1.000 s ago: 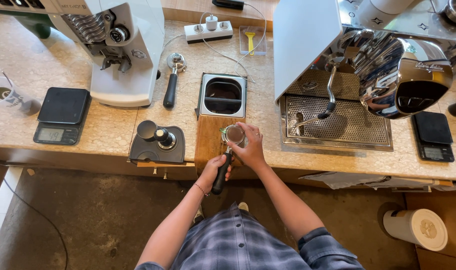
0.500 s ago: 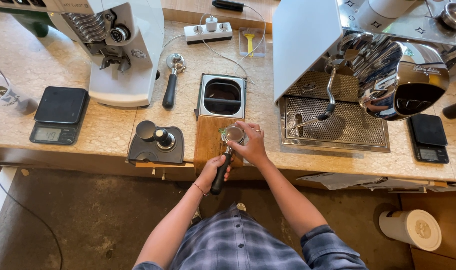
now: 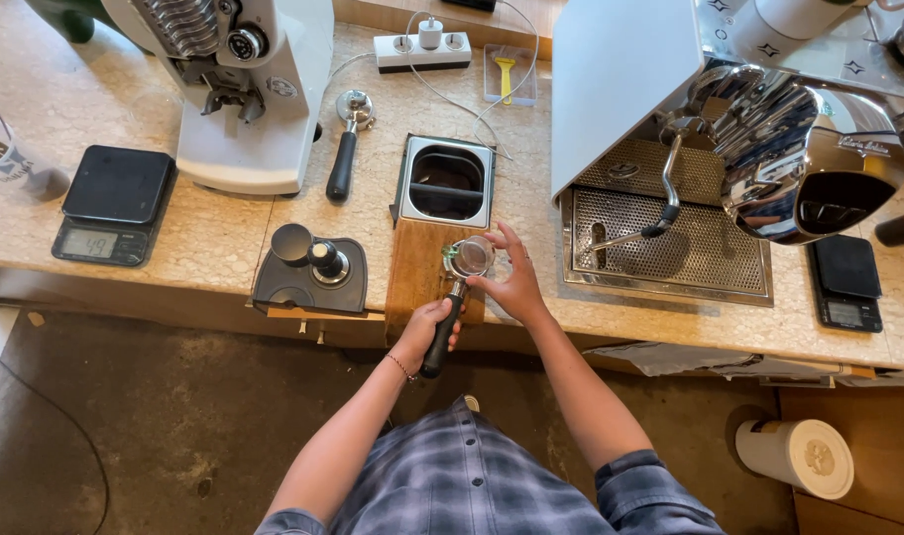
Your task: The person measures coffee grounds into a portafilter, levels and tamps the grounds, then attaches the portafilter to an espresso machine to brew espresso into two small glasses. The espresso is poured into two larger plastic cups, and the portafilter is rinsed and set aside.
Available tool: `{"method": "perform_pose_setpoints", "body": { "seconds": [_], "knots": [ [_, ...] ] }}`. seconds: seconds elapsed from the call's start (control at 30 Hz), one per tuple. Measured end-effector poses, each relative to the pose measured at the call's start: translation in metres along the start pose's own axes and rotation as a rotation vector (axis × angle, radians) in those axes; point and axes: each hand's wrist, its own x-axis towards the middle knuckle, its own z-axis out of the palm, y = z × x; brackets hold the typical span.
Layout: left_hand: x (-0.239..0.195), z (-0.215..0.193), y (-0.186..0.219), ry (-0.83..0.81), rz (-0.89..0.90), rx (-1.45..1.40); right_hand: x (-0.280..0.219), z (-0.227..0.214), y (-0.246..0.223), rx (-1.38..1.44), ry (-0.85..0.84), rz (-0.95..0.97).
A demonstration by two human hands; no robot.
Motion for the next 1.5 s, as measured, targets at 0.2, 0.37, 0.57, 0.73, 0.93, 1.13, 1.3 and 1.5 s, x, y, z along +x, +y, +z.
{"method": "perform_pose_setpoints", "body": {
  "seconds": [0.2,0.37,0.57,0.73,0.93,1.13,1.3,1.5],
  "knots": [
    [-0.004,0.001,0.004,-0.010,0.002,-0.004,-0.008,0.011,0.013,0.015,0.004,0.085],
    [-0.005,0.000,0.005,-0.006,0.000,0.002,-0.007,0.017,0.008,-0.050,0.106,0.027],
    [-0.007,0.002,0.007,-0.003,-0.008,0.007,-0.005,0.017,0.005,-0.200,0.111,-0.002],
    [-0.002,0.000,0.005,-0.007,-0.013,0.008,-0.002,0.015,0.015,-0.232,0.135,-0.002],
    [-0.004,0.000,0.005,0.001,-0.022,0.014,-0.002,0.014,0.013,-0.183,0.119,0.003],
    [-0.006,0.002,0.006,-0.002,-0.013,0.010,-0.003,0.014,0.013,-0.183,0.135,0.023],
    [-0.005,0.002,0.008,-0.005,-0.016,0.022,-0.002,0.013,0.016,-0.192,0.139,0.006],
    [-0.007,0.003,0.009,-0.003,-0.015,0.021,-0.002,0.014,0.014,-0.185,0.144,0.002]
  ]
}}
